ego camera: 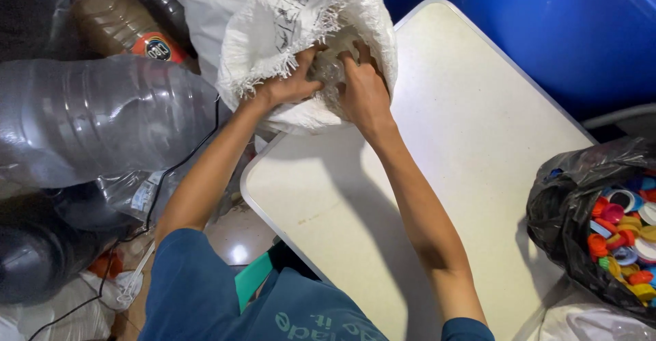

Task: The person repeatedly picks up clear plastic bottles from a white sack and unscrews the caps by hand. The removed caps are placed into a black bag filled with other colorful caps, while the empty bottles are returned to the sack. This process is repeated continuously throughout the video.

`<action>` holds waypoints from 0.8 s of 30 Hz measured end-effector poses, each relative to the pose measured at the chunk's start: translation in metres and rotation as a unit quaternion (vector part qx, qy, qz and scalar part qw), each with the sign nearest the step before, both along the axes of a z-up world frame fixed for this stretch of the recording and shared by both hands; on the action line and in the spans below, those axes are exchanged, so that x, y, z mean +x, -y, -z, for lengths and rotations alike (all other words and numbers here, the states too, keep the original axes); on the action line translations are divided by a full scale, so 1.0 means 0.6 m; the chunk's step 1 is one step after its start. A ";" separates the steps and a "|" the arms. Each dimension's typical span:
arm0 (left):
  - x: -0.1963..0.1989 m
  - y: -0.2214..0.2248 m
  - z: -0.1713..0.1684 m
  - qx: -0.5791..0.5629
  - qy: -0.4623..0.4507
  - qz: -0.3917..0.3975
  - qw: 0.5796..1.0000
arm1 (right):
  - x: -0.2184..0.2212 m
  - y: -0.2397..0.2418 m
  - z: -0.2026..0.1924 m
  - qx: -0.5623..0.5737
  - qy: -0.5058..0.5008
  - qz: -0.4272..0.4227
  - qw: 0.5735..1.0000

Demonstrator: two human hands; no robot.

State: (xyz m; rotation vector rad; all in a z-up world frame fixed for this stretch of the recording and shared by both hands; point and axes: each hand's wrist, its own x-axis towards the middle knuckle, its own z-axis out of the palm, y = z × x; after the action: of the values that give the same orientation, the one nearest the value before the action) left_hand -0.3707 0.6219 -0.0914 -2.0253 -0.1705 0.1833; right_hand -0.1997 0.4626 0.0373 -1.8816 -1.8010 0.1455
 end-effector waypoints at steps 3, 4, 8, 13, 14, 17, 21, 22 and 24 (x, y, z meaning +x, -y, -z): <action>0.019 0.030 -0.064 0.317 -0.164 0.089 0.930 | 0.005 0.012 -0.021 0.009 -0.035 0.014 0.999; 0.016 0.047 -0.102 0.319 -0.162 0.093 0.929 | 0.010 0.016 -0.021 0.010 -0.034 0.019 0.999; -0.007 0.112 -0.232 0.817 -0.482 0.163 0.271 | 0.018 0.039 -0.027 0.111 -0.043 -0.005 0.993; -0.031 0.150 -0.301 0.742 -0.482 0.114 -0.452 | 0.022 0.082 -0.075 0.141 -0.215 -0.028 0.966; -0.032 0.152 -0.303 0.711 -0.496 0.090 -0.490 | 0.027 0.094 -0.085 0.140 -0.312 -0.038 0.939; -0.028 0.177 -0.319 0.666 -0.520 0.033 -0.533 | 0.054 0.123 -0.094 0.161 -0.452 -0.072 0.875; 0.011 0.229 -0.352 0.729 -0.527 -0.023 -0.436 | 0.090 0.170 -0.095 0.178 -0.643 -0.074 0.741; 0.028 0.241 -0.356 0.735 -0.518 -0.029 -0.438 | 0.095 0.183 -0.098 0.188 -0.641 -0.066 0.741; 0.063 0.265 -0.362 0.798 -0.490 -0.070 -0.343 | 0.104 0.211 -0.103 0.156 -0.688 -0.051 0.707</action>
State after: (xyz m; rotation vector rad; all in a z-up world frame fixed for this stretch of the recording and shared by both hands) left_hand -0.3326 0.4631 0.1259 -3.7445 -0.8018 -1.8367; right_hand -0.1371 0.3358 0.0990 -0.8290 -0.7296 0.9308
